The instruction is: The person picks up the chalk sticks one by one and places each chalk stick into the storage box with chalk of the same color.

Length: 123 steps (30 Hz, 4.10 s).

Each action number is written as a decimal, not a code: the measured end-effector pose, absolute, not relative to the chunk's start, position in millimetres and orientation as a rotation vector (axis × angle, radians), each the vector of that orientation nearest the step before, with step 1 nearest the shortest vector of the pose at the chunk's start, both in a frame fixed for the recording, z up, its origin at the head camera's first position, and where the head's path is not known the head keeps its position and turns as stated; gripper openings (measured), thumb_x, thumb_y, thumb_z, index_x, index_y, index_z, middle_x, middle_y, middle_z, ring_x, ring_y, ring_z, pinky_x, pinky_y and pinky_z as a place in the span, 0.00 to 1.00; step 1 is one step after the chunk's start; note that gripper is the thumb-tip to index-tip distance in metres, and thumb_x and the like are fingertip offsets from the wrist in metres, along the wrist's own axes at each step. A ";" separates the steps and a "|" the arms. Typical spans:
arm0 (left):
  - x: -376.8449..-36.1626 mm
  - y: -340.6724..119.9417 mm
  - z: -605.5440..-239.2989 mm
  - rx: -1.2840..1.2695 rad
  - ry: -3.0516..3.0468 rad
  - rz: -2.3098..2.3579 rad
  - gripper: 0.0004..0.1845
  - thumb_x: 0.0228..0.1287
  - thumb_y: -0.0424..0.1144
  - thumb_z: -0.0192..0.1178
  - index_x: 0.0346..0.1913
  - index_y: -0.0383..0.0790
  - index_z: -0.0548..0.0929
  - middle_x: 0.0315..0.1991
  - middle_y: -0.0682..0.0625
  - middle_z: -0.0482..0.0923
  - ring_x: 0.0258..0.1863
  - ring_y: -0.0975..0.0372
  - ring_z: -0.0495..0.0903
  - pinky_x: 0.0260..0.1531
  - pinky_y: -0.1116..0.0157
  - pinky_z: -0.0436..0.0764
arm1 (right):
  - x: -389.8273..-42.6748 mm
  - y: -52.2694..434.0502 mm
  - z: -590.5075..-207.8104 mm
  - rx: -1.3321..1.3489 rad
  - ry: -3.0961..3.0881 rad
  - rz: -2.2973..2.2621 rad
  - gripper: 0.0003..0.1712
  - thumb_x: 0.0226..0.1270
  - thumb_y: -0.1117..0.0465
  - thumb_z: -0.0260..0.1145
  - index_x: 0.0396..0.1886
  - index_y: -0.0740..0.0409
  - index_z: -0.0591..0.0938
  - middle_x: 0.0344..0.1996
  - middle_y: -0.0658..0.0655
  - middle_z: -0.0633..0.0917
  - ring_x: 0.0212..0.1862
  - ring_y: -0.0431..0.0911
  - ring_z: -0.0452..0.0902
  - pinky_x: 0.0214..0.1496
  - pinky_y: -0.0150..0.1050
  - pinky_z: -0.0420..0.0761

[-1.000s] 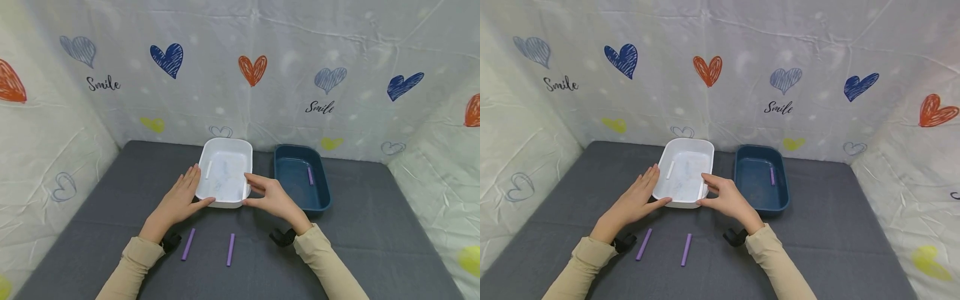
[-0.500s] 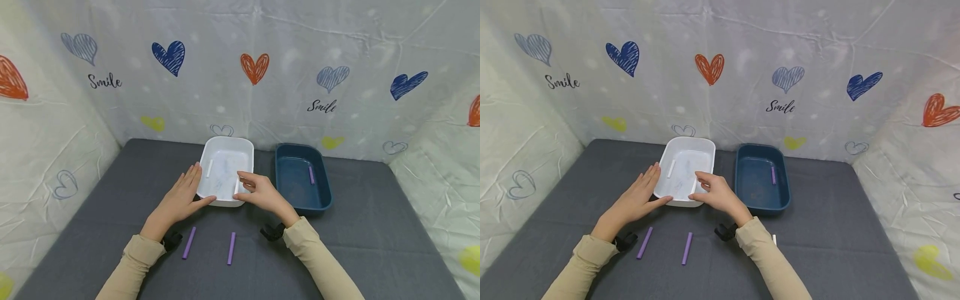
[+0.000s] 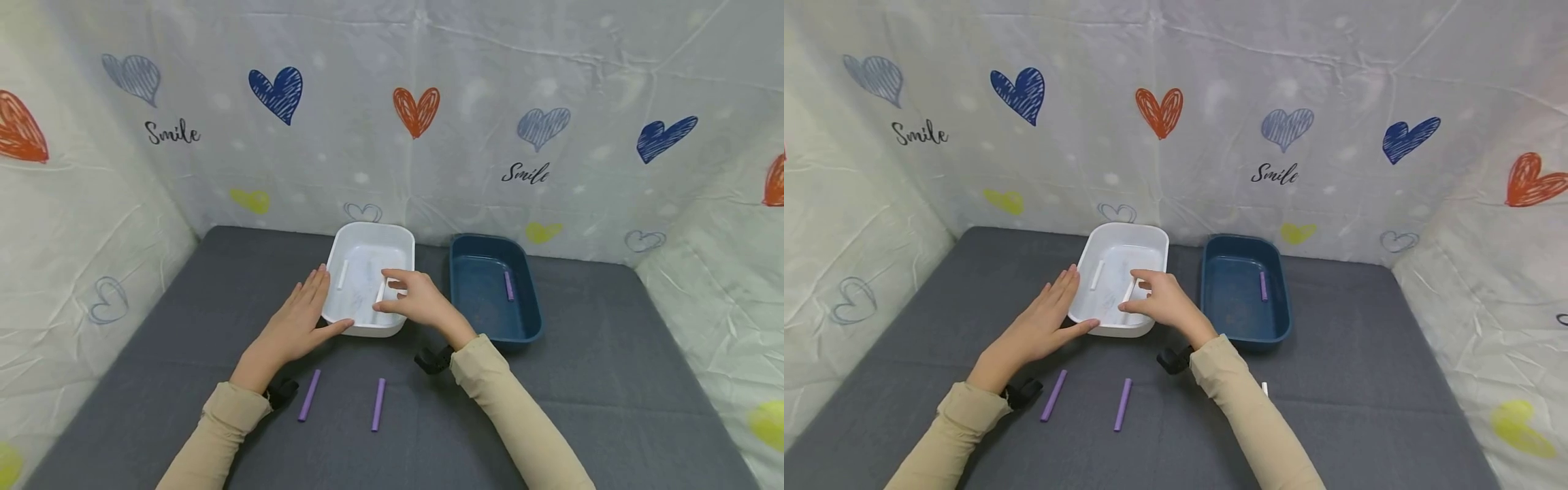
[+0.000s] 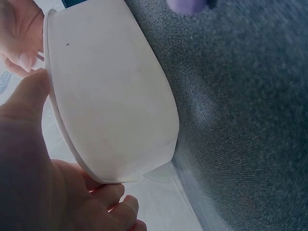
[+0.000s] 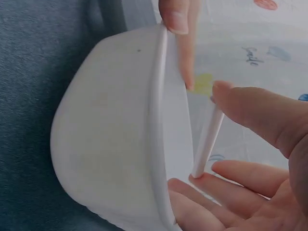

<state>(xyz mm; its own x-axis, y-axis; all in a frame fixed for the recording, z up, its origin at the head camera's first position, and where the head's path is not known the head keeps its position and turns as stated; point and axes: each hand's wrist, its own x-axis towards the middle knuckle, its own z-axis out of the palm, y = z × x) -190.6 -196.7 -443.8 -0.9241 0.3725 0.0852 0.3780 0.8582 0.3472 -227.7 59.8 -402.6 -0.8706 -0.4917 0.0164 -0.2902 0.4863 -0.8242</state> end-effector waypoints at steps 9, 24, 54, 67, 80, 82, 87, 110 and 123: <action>-191.1 -196.2 -444.7 -0.617 -3.015 -0.571 0.57 0.67 0.71 0.49 0.78 0.29 0.40 0.79 0.38 0.34 0.78 0.47 0.38 0.75 0.45 0.43 | -241.0 53.7 -400.2 -0.544 2.582 -1.276 0.41 0.59 0.55 0.76 0.69 0.66 0.73 0.67 0.62 0.74 0.62 0.56 0.77 0.58 0.46 0.81; -193.2 -195.6 -444.5 -0.621 -3.017 -0.571 0.57 0.67 0.71 0.49 0.78 0.30 0.40 0.79 0.38 0.34 0.78 0.48 0.38 0.75 0.46 0.43 | -264.9 41.4 -394.5 -0.339 2.662 -1.162 0.42 0.58 0.53 0.76 0.69 0.67 0.72 0.66 0.65 0.74 0.62 0.56 0.77 0.59 0.48 0.80; -190.4 -197.8 -441.2 -0.619 -3.012 -0.568 0.56 0.68 0.69 0.51 0.78 0.29 0.40 0.79 0.38 0.34 0.78 0.48 0.38 0.75 0.46 0.43 | -306.7 -3.1 -411.8 -0.034 2.731 -1.184 0.38 0.55 0.56 0.78 0.59 0.72 0.74 0.55 0.66 0.78 0.52 0.55 0.75 0.58 0.47 0.78; -189.1 -197.2 -443.9 -0.612 -3.011 -0.558 0.56 0.68 0.69 0.50 0.78 0.29 0.41 0.79 0.38 0.35 0.78 0.48 0.39 0.75 0.46 0.43 | -309.0 -8.2 -428.3 -0.072 2.787 -1.152 0.39 0.51 0.61 0.79 0.62 0.71 0.77 0.59 0.65 0.79 0.57 0.54 0.77 0.61 0.44 0.77; -192.2 -196.9 -445.5 -0.605 -3.019 -0.549 0.57 0.68 0.70 0.50 0.78 0.30 0.39 0.80 0.39 0.34 0.78 0.49 0.38 0.75 0.46 0.43 | -306.8 -2.2 -432.9 -0.272 2.808 -1.065 0.39 0.39 0.69 0.83 0.58 0.63 0.83 0.33 0.57 0.85 0.38 0.48 0.76 0.42 0.35 0.79; -192.5 -197.1 -445.5 -0.604 -3.020 -0.537 0.57 0.68 0.70 0.50 0.78 0.29 0.40 0.80 0.38 0.34 0.78 0.48 0.38 0.75 0.46 0.43 | -306.5 -2.0 -432.7 -0.288 2.807 -1.052 0.39 0.38 0.69 0.84 0.58 0.63 0.83 0.35 0.58 0.86 0.39 0.48 0.76 0.43 0.35 0.79; -192.1 -196.3 -444.4 -0.601 -3.028 -0.525 0.57 0.67 0.70 0.50 0.78 0.29 0.39 0.79 0.38 0.34 0.78 0.48 0.38 0.75 0.47 0.43 | -304.8 -1.0 -432.9 -0.310 2.805 -1.014 0.39 0.40 0.68 0.84 0.59 0.63 0.83 0.44 0.59 0.87 0.45 0.49 0.77 0.48 0.37 0.81; -190.4 -195.7 -444.7 -0.618 -2.995 -0.517 0.57 0.67 0.70 0.49 0.78 0.29 0.41 0.79 0.37 0.35 0.78 0.49 0.39 0.75 0.46 0.45 | -301.7 0.6 -431.8 -0.292 2.776 -1.028 0.39 0.44 0.62 0.83 0.60 0.62 0.82 0.47 0.59 0.84 0.48 0.51 0.75 0.53 0.43 0.80; -189.6 -196.0 -443.9 -0.604 -3.011 -0.514 0.56 0.68 0.69 0.50 0.78 0.28 0.42 0.79 0.37 0.36 0.78 0.48 0.39 0.75 0.46 0.45 | -302.7 5.0 -414.3 -0.295 2.626 -1.243 0.36 0.61 0.52 0.73 0.66 0.64 0.76 0.65 0.62 0.76 0.67 0.56 0.70 0.66 0.49 0.73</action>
